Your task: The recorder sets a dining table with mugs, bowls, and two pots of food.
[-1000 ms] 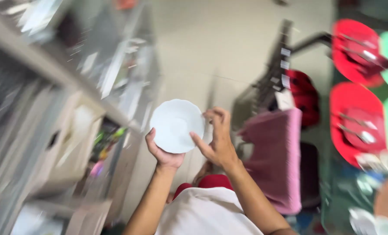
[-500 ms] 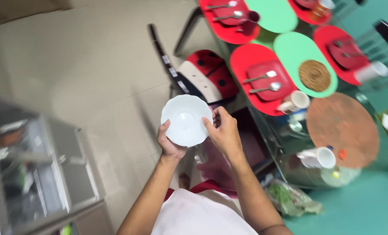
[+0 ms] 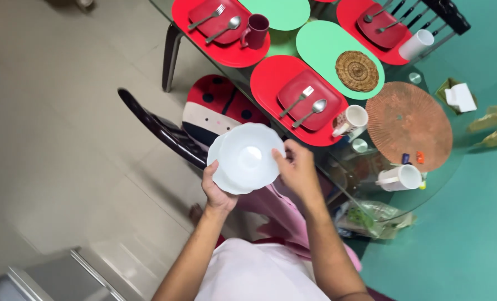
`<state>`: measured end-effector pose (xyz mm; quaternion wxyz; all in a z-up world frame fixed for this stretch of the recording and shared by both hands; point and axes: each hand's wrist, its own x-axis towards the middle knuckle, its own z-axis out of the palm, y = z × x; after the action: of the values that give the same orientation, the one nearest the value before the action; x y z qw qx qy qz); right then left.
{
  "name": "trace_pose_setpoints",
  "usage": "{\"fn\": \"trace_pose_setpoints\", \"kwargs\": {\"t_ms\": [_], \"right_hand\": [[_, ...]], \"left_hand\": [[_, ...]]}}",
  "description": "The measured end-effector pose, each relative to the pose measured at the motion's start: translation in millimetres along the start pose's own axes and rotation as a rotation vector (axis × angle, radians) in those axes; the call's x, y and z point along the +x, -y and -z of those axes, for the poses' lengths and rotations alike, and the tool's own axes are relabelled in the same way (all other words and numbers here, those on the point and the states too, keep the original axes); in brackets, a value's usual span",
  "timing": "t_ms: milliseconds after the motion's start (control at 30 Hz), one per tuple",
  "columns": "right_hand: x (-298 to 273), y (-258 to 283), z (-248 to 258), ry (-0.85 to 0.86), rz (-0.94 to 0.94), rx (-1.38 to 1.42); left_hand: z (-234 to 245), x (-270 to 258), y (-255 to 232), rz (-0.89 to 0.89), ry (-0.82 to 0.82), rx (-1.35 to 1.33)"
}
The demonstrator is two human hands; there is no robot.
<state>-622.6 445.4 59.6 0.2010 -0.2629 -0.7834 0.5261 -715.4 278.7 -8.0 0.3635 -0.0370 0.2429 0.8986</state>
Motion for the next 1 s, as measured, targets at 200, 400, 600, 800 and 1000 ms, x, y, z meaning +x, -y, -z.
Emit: {"fn": "trace_pose_setpoints", "kwargs": {"t_ms": [200, 400, 600, 800, 1000], "right_hand": [[70, 5, -26, -0.21, -0.141, 0.286], [144, -23, -56, -0.301, -0.212, 0.38], [283, -84, -137, -0.269, -0.261, 0.446], [496, -142, -249, -0.271, -0.214, 0.541], [633, -131, -333, -0.414, -0.416, 0.676]], "left_hand": [[31, 59, -74, 0.049, -0.091, -0.037], [49, 100, -141, -0.056, -0.097, -0.059], [65, 141, -184, -0.088, -0.107, -0.024], [82, 219, -209, -0.065, -0.119, -0.048], [87, 302, -235, -0.029, -0.186, 0.048]]}}
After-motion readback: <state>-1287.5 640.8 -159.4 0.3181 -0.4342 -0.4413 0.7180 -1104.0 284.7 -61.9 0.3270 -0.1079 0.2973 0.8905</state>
